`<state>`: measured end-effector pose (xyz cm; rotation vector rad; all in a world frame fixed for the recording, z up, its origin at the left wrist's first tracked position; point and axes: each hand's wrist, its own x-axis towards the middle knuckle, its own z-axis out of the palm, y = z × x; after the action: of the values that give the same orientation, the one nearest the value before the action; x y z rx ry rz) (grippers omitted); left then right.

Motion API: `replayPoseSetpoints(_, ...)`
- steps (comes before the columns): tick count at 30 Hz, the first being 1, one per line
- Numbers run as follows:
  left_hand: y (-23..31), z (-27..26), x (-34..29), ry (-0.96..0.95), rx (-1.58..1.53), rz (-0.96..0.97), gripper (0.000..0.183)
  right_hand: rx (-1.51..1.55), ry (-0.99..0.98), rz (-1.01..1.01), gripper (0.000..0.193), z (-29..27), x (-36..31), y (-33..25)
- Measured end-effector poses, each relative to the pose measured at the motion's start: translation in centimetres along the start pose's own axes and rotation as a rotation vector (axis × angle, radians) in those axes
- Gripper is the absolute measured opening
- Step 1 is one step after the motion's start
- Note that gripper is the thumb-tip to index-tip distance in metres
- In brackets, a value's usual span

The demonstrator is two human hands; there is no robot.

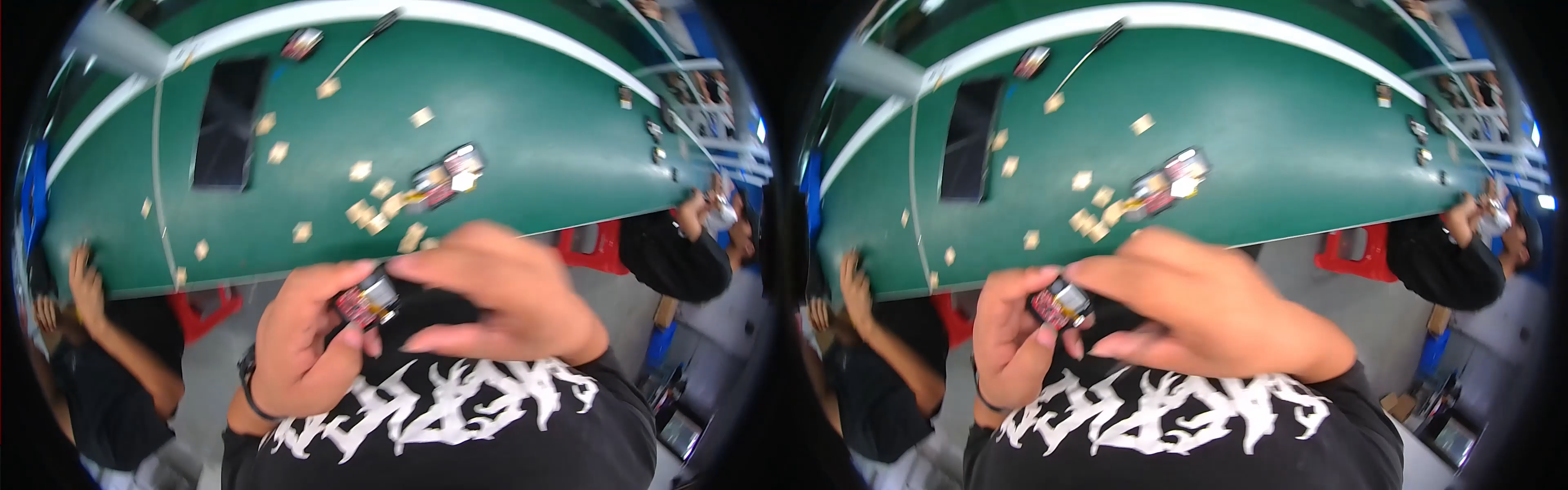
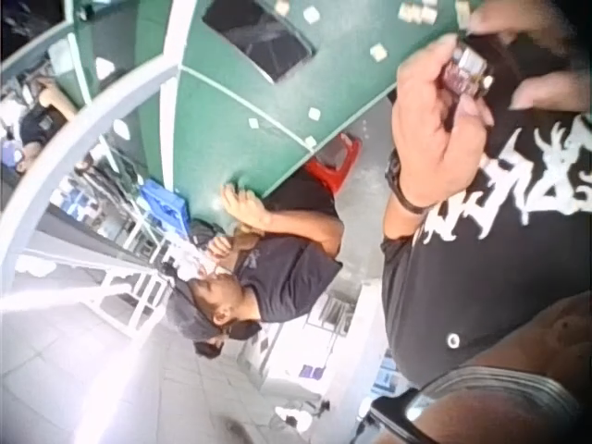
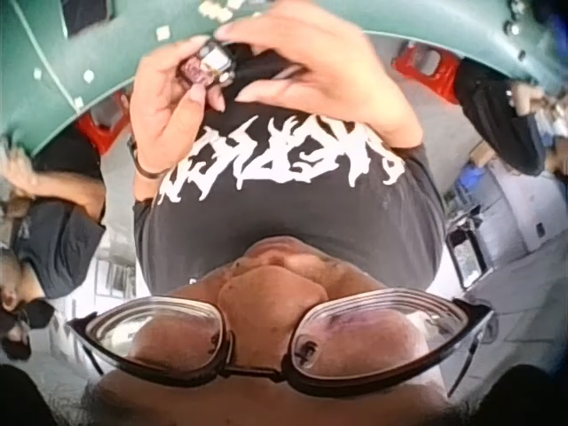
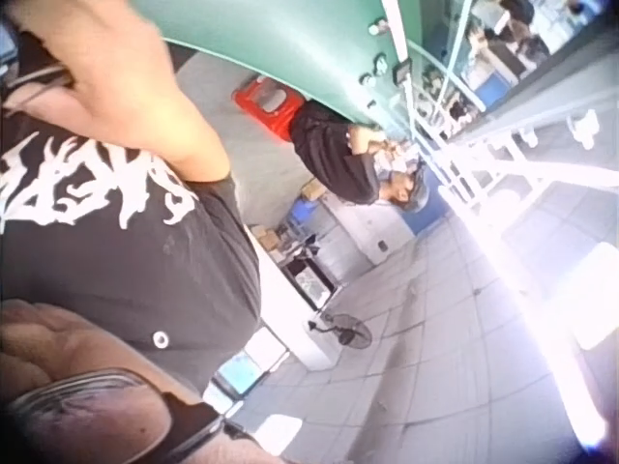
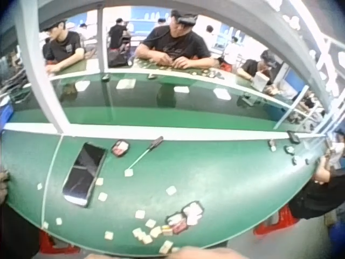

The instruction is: The recorder is assembling internal components of smartwatches at a production line, using tweezers to position small electronic parts and applying adhesive stickers.

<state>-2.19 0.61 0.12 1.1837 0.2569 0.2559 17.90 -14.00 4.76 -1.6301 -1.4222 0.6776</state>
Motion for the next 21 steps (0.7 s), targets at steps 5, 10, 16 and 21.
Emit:
replayPoseSetpoints(5,-0.1,1.0,1.7,0.014,-0.043,-0.312,0.054,0.055,-0.071,-0.054,0.050,1.3,-1.3,3.8)
replayPoseSetpoints(10,-1.8,1.0,3.3,-0.086,-0.080,-0.433,0.059,-0.142,0.077,-0.042,0.049,1.4,-4.3,6.1)
replayPoseSetpoints(16,-0.1,1.9,4.8,0.048,0.269,-0.372,0.034,-0.412,0.490,0.609,0.047,-6.0,-13.2,11.7)
replayPoseSetpoints(21,-0.6,2.0,5.6,0.100,0.386,-0.320,0.032,-0.675,0.919,1.033,0.058,-19.2,-20.5,16.6)
